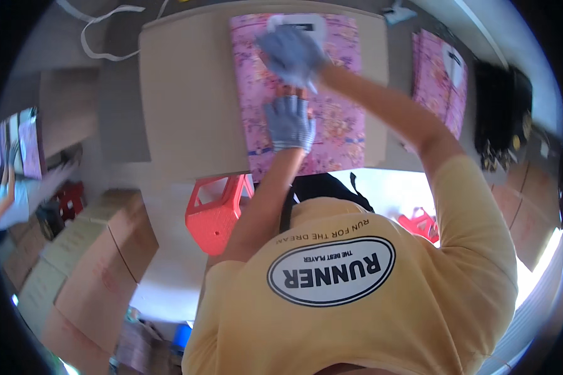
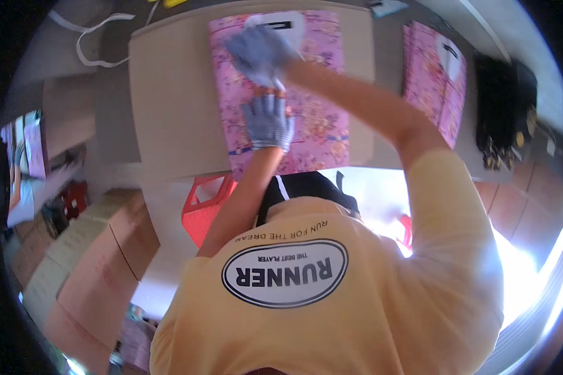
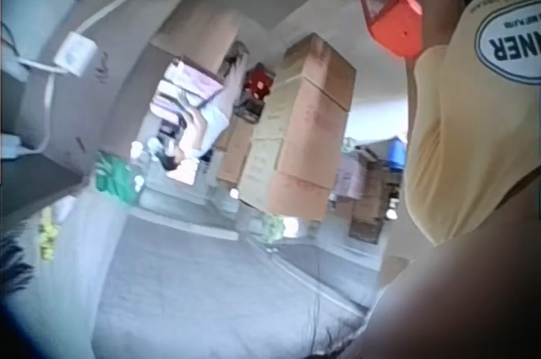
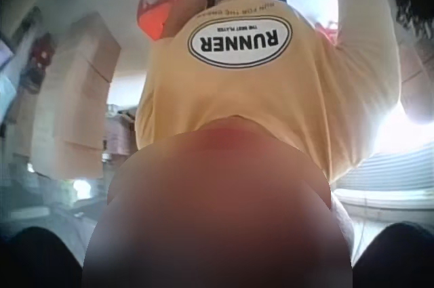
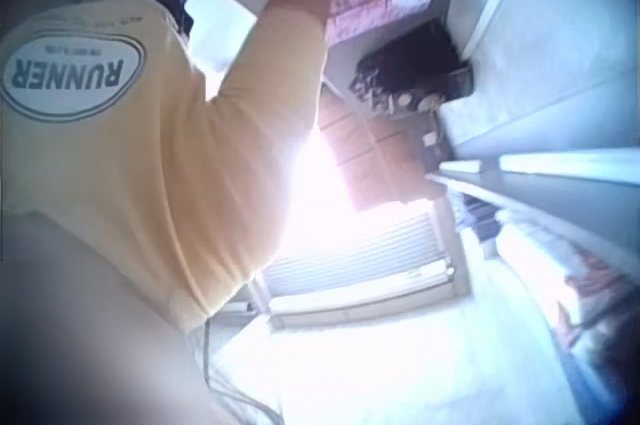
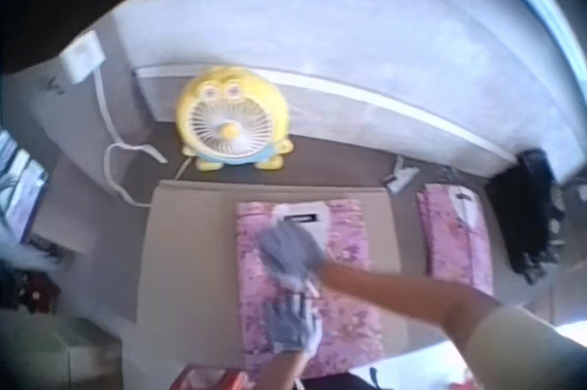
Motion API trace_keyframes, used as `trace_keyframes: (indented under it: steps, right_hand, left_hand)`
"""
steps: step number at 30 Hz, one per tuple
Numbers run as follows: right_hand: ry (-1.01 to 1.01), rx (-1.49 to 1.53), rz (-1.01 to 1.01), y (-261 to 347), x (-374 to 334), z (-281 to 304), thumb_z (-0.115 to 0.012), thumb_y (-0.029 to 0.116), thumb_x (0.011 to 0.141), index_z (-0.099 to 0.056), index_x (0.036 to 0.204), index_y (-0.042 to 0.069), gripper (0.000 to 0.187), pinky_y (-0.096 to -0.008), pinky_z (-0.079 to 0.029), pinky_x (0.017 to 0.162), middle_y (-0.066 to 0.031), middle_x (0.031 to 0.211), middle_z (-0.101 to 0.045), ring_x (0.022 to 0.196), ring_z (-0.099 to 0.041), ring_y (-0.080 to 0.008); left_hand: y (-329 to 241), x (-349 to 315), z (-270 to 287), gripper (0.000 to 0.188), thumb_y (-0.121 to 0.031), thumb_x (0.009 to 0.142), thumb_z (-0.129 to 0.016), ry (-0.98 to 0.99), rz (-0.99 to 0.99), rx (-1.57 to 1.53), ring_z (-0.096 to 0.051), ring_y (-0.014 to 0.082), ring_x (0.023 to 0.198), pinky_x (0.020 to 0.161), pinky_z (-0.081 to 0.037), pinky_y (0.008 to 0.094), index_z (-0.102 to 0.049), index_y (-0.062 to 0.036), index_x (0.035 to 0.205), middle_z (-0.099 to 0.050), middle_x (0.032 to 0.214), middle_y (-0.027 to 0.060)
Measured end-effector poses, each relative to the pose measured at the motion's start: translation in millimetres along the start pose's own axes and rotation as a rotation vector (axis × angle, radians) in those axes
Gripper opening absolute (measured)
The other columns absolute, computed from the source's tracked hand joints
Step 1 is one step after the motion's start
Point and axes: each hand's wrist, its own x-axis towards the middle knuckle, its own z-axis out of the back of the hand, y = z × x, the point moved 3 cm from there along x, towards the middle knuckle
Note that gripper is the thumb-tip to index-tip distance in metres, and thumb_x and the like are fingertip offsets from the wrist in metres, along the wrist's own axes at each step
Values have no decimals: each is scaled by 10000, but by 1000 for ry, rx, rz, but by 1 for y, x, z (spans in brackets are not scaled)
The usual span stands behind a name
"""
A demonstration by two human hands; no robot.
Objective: The person folds pink floral garments on a table, smoothing them out and stacking them into a pile. The person wears gloves and handles the items one by one, ensuring they are neatly aligned before placing them on the stack.
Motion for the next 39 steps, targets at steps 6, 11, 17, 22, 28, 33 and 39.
trace_keyframes:
  steps: [6, 11, 17, 22, 28, 33, 39]
  right_hand:
    - [385, -144, -117, -40, 190, -106, -449, 307, 885, -559, 1155, 116, 349, -409, -423, 951, -87, 1217, -571, 1167, -520, -256]
    - [-347, -334, 241, 19, 126, -99, -457, 387, 872, -522, 1227, 119, 450, -414, -368, 990, -135, 1238, -526, 1182, -476, -276]
    - [58, 239, 635, 183, -8, -102, -568, 356, 810, -512, 1239, 162, 473, -457, -380, 991, -122, 1240, -529, 1189, -486, -298]
    - [353, 437, 1008, 256, -110, -108, -555, 449, 848, -498, 1270, 151, 519, -459, -326, 1054, -127, 1328, -498, 1216, -468, -317]
    - [794, 1681, -132, 225, -111, -3, -480, 377, 952, -652, 990, 66, 358, -384, -486, 814, -65, 856, -670, 868, -626, -232]
    - [895, 1390, -1226, 112, -287, -8, -631, 406, 881, -614, 993, 46, 377, -292, -487, 806, -87, 889, -653, 845, -627, -166]
    - [95, 2176, -1488, 125, -334, -43, -623, 411, 884, -520, 1189, 46, 486, -391, -482, 909, -174, 1135, -614, 1051, -597, -250]
  left_hand:
    - [-13, -14, 7, 510, -335, 868, -496, 148, 11, 27, -251, 346, 1388, 1080, -165, 614, -463, -121, 1330, -337, 1472, 150]
    - [-31, -44, -21, 477, -340, 857, -511, -228, 29, -212, -279, 378, 1362, 1058, -225, 599, -517, -103, 1270, -325, 1465, 204]
    - [-27, -43, -34, 551, -371, 862, -501, -148, 32, -191, -276, 385, 1362, 1082, -190, 597, -470, -87, 1333, -333, 1459, 217]
    - [-32, -46, -22, 572, -353, 855, -495, -265, -65, -70, -300, 445, 1332, 1068, -197, 620, -442, -95, 1362, -284, 1467, 268]
    - [-33, -51, -30, 553, -358, 853, -493, -280, 35, -96, -309, 451, 1321, 1031, -251, 622, -466, -108, 1346, -281, 1460, 276]
    - [-33, -48, -9, 542, -399, 854, -508, -179, -68, -99, -388, 427, 1248, 1003, -294, 597, -478, -169, 1344, -389, 1380, 258]
    - [-39, -47, -7, 560, -431, 867, -501, -271, -232, 77, -453, 399, 1145, 978, -327, 550, -454, -185, 1368, -438, 1345, 212]
